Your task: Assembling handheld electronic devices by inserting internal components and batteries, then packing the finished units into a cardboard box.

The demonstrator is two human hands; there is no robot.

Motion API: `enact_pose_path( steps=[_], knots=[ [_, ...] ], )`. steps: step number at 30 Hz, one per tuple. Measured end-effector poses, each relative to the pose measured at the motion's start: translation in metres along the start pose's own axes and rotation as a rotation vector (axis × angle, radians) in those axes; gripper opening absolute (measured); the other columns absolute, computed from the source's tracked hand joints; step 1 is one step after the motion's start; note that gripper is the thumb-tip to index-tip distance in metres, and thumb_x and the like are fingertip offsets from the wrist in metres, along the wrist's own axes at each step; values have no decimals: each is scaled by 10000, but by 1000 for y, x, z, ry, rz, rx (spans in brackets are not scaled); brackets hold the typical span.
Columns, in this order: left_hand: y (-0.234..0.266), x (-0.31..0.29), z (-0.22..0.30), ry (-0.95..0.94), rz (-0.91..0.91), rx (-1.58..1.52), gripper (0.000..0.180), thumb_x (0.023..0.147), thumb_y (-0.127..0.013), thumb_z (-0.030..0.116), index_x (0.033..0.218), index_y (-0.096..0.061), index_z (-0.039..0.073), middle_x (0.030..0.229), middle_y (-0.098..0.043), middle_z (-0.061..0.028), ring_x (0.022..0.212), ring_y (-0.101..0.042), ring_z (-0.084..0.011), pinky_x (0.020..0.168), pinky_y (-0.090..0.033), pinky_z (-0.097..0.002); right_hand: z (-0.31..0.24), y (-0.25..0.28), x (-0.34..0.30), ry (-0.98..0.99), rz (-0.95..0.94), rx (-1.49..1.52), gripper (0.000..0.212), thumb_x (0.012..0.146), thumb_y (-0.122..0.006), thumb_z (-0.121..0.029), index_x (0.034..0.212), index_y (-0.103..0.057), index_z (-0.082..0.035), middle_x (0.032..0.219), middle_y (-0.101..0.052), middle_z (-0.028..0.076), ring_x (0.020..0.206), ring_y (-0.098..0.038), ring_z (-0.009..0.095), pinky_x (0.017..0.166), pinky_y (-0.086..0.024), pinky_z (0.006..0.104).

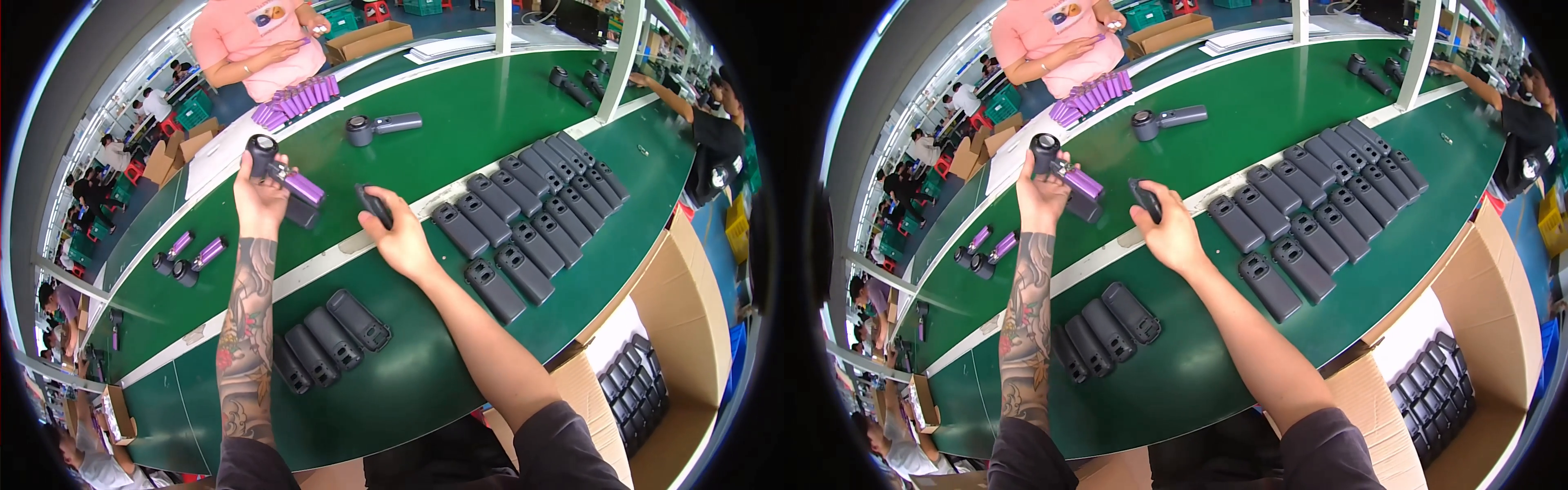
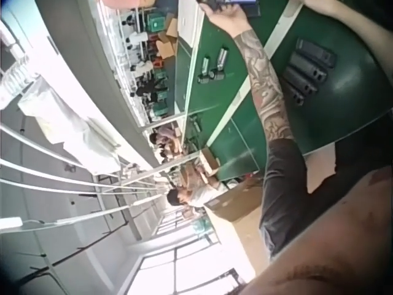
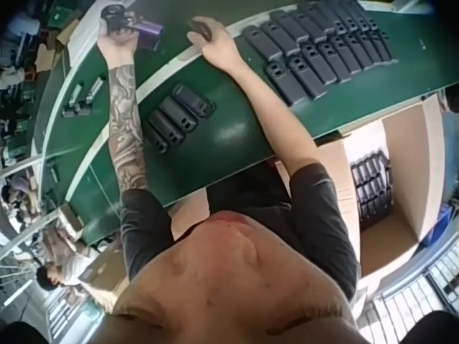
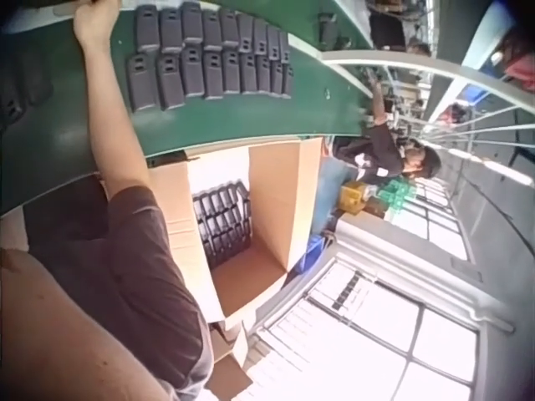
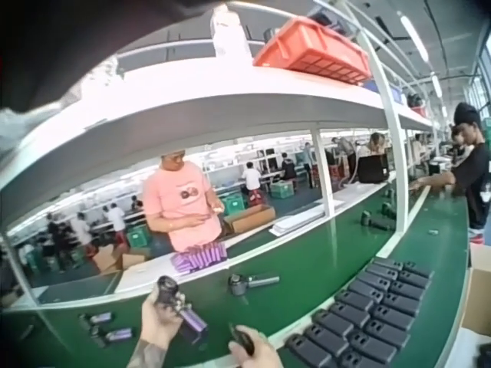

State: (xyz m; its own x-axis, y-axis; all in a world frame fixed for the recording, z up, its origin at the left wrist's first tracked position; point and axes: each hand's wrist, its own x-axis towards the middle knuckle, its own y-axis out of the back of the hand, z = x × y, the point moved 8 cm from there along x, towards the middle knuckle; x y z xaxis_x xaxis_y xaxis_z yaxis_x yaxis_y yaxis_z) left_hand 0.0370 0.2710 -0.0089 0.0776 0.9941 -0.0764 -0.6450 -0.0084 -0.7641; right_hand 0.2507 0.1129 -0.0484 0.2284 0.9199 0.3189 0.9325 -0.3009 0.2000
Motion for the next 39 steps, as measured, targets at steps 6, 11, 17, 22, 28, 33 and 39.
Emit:
enact_pose_path(
  steps=[6, 11, 17, 22, 28, 33, 39],
  knots=[
    [-12, -71, -32, 87, -162, -126, 472, 1032, -492, 374, 1274, -509, -30, 1104, -626, -175, 1063, -626, -300, 1043, -437, -529, 7, -5, -7, -212, 21, 477, 510, 946, -619, -148, 1392, -465, 44, 1146, -613, 130, 942, -640, 232, 812, -520, 344],
    [-5, -87, -57, 138, -223, -102, 487, 1038, -478, 398, 1290, -520, -16, 1121, -632, -174, 1070, -625, -295, 1012, -441, -501, 3, -9, -16, -384, -4, 799, 477, 958, -608, -96, 1386, -466, 59, 1124, -623, 125, 877, -621, 171, 756, -501, 283],
    [-12, -97, -64, 164, -288, -78, 473, 1043, -476, 396, 1299, -524, 2, 1156, -631, -172, 1080, -623, -283, 983, -442, -460, -4, -13, -13, -383, -165, 1030, 452, 928, -628, -37, 1362, -510, 15, 1146, -641, 120, 882, -630, 176, 753, -517, 289],
    [-17, -102, -64, 158, -318, -48, 474, 1046, -464, 399, 1315, -515, 13, 1191, -625, -172, 1113, -614, -286, 988, -440, -447, -41, -8, -20, 157, -4, 135, 470, 891, -653, -39, 1349, -550, -63, 1149, -659, 104, 912, -652, 223, 796, -542, 322],
    [-30, -109, -69, 162, -448, -90, 425, 1039, -505, 293, 1365, -477, 23, 1305, -600, -195, 1234, -574, -311, 1039, -443, -450, -48, -19, -30, 365, 66, -347, 515, 841, -679, -82, 1340, -563, -141, 1164, -661, 125, 927, -689, 328, 809, -558, 396],
    [-27, -113, -72, 15, -432, 294, 425, 985, -584, 116, 1384, -461, 37, 1322, -603, -197, 1250, -573, -307, 1058, -443, -413, -41, -20, -31, 395, 91, -462, 504, 838, -703, -109, 1321, -564, -135, 1179, -654, 134, 968, -693, 332, 812, -551, 406],
    [-18, -107, -58, -34, -511, 523, 466, 933, -607, 3, 1377, -469, 37, 1324, -610, -195, 1244, -582, -284, 1071, -436, -390, -15, -28, -25, -59, -99, -71, 558, 834, -708, -60, 1365, -551, -130, 1198, -675, 107, 967, -691, 283, 859, -541, 384]
  ],
)
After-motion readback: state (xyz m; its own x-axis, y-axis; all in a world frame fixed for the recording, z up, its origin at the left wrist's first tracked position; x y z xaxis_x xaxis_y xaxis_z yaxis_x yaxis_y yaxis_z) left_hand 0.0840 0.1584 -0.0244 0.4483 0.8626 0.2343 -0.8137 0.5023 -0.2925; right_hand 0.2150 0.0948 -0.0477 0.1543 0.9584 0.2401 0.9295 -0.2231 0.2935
